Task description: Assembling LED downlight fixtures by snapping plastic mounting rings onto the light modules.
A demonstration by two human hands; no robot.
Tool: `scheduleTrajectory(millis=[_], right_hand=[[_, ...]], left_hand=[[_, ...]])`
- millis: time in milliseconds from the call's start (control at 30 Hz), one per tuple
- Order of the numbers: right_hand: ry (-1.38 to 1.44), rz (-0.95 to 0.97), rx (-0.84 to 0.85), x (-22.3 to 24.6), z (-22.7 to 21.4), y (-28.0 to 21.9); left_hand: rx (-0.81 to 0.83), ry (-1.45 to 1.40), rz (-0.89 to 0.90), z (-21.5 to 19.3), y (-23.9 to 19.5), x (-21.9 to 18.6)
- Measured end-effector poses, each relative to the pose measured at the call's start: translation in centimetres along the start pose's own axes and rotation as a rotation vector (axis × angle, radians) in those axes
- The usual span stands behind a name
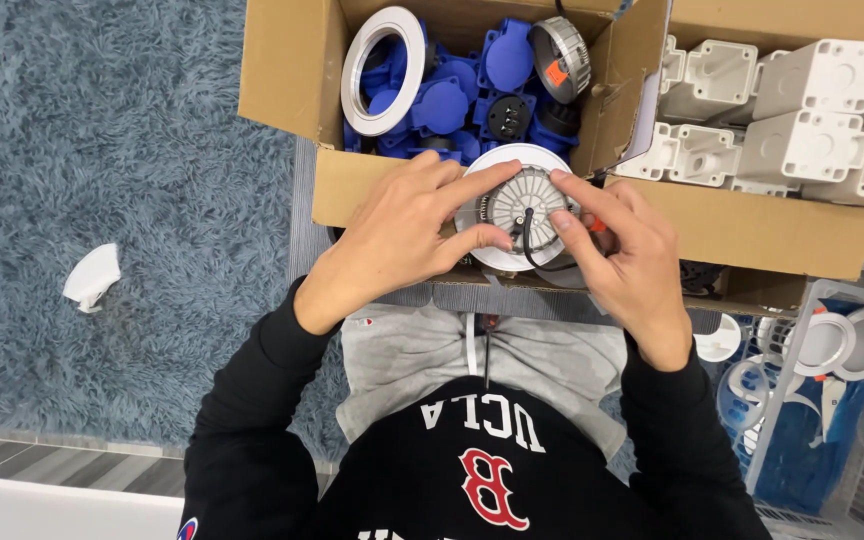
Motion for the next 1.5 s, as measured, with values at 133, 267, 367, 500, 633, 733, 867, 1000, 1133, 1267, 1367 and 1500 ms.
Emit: scheduleTrajectory(millis=[133, 267, 367, 500, 633, 733, 867, 1000, 1133, 1267, 1367, 1500], right_hand=[[-0.050, -0.016, 0.013, -0.2, 0.4, -0.1], [-0.048, -0.001, 0.020, -0.2, 0.6, -0.1], [-0.065, -0.009, 0.020, -0.3, 0.7, -0.1], [-0.072, -0.026, 0.021, -0.5, 0.8, 0.0], [-0.077, -0.065, 0.017, -0.3, 0.9, -0.1], [-0.087, -0.054, 0.026, -0.4, 1.0, -0.2], [-0.056, -0.052, 0.024, -0.2, 1.0, -0.2], [-0.064, -0.095, -0.011, 0.2, 0.9, -0.3], [-0.042, -0.072, -0.009, 0.4, 0.7, -0.2], [-0.027, -0.075, -0.028, 0.6, 0.7, -0.2], [-0.040, -0.049, -0.026, 0.7, 0.6, -0.1], [0.015, 0.027, -0.031, 0.3, 0.5, -0.1]], left_hand=[[-0.005, 0.076, 0.022, 0.3, 0.0, 0.5], [0.006, 0.084, 0.002, 0.5, 0.0, 0.7], [0.009, 0.111, 0.015, 0.8, -0.1, 0.9], [0.002, 0.129, 0.026, 1.0, -0.1, 1.1], [-0.025, 0.171, 0.075, 0.9, -0.2, 1.0], [-0.068, 0.212, 0.121, 0.2, -0.3, 0.2], [-0.057, 0.239, 0.112, -0.1, -0.3, -0.7], [-0.028, 0.232, 0.106, -0.4, 0.0, -1.8], [0.114, 0.097, 0.116, 0.8, 0.7, -2.9], [0.146, 0.183, 0.119, 2.0, 1.5, -3.1], [0.108, 0.165, 0.139, 2.4, 1.7, -2.8], [0.118, 0.140, 0.161, 2.6, 1.8, -2.7]])
Point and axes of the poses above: each hand's wrist, its own y-axis towards the middle knuckle, its own z-axis out of the palm, x = y × z, the point moved 9 cm from there along y, towards the middle knuckle, and after that the axes turned 7 degrees about -y, right-handed, at the moved point
